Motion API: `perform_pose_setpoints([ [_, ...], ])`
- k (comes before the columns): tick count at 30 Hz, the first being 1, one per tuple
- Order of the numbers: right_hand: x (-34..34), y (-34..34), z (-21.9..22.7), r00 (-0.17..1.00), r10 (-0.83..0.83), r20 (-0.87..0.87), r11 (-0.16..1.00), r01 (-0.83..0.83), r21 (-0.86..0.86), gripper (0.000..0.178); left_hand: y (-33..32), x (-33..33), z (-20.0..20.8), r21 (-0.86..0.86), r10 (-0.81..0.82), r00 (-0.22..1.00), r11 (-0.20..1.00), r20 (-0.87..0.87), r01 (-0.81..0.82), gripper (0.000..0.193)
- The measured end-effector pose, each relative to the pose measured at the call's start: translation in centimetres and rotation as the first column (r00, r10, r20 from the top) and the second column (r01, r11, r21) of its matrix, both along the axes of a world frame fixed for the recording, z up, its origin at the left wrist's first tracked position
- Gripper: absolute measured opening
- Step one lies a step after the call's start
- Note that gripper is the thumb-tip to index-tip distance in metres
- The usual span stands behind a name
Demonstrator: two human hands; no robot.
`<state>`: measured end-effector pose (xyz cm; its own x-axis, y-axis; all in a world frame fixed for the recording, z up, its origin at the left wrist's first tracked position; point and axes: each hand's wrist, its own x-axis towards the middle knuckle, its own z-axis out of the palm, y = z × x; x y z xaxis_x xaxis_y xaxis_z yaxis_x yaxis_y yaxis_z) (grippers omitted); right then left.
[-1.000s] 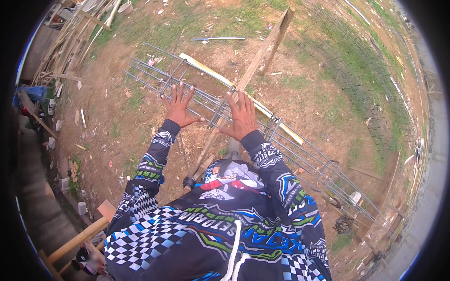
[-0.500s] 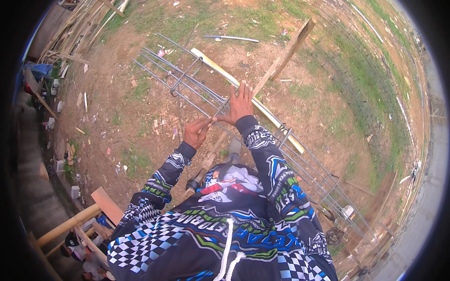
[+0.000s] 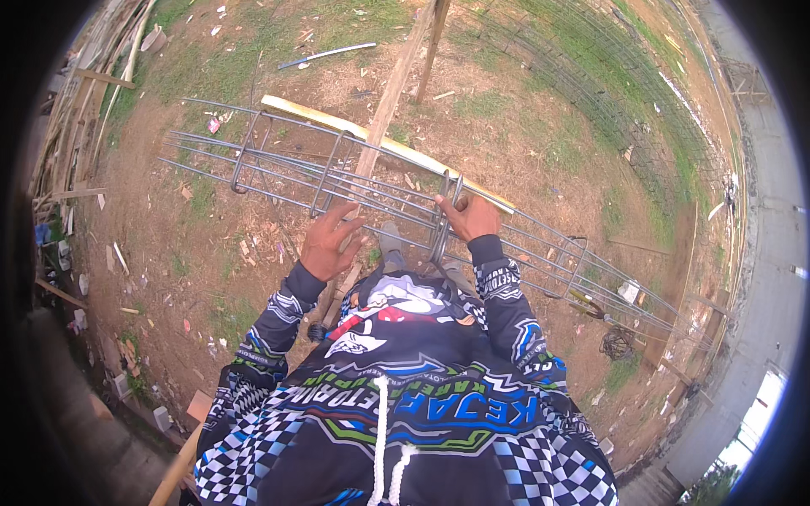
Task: The person assembles a rebar cage by tying intersecting steel bars with wire using pliers. They repeatedly position the bars, wrap wire around intersections, and twist the wire to secure the structure.
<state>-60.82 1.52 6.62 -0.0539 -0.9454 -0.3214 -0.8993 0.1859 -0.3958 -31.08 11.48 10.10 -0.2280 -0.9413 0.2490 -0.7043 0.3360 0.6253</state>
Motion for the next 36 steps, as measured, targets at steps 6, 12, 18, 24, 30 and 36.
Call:
perform_pose_setpoints([
  [6, -0.4, 1.0, -0.7, 0.966, -0.023, 0.256, 0.998, 0.009, 0.057, 0.070, -4.5, -3.3, 2.1, 0.421, -0.248, 0.967, 0.884, 0.052, 0.204, 0.029],
  [12, -6.1, 1.5, -0.9, 0.956, -0.064, 0.286, 0.983, 0.011, 0.182, 0.065, -7.7, -11.6, 1.5, 0.619, -0.350, 0.925, 0.762, 0.147, 0.190, 0.036],
  [18, -10.1, 2.8, -2.7, 0.956, -0.056, 0.289, 0.987, 0.009, 0.160, 0.043, -3.4, -18.6, -3.7, 0.716, -0.366, 0.929, 0.664, 0.060, 0.215, 0.035],
  [24, -12.9, 5.0, -3.5, 0.792, -0.208, 0.574, 0.978, 0.150, 0.148, 0.053, 1.7, -22.5, -5.6, 0.582, -0.027, 0.990, 0.811, 0.139, -0.059, 0.024],
  [30, -11.6, 7.2, -1.6, 0.791, 0.021, 0.611, 0.953, -0.201, 0.227, 0.057, 3.4, -22.7, -3.4, 0.397, 0.252, 0.964, 0.878, 0.088, -0.266, 0.020],
  [36, -10.3, 8.2, -3.0, 0.627, -0.167, 0.761, 0.969, -0.039, 0.245, 0.052, 2.9, -23.8, -2.0, 0.333, 0.288, 0.957, 0.899, 0.041, -0.285, 0.022],
])
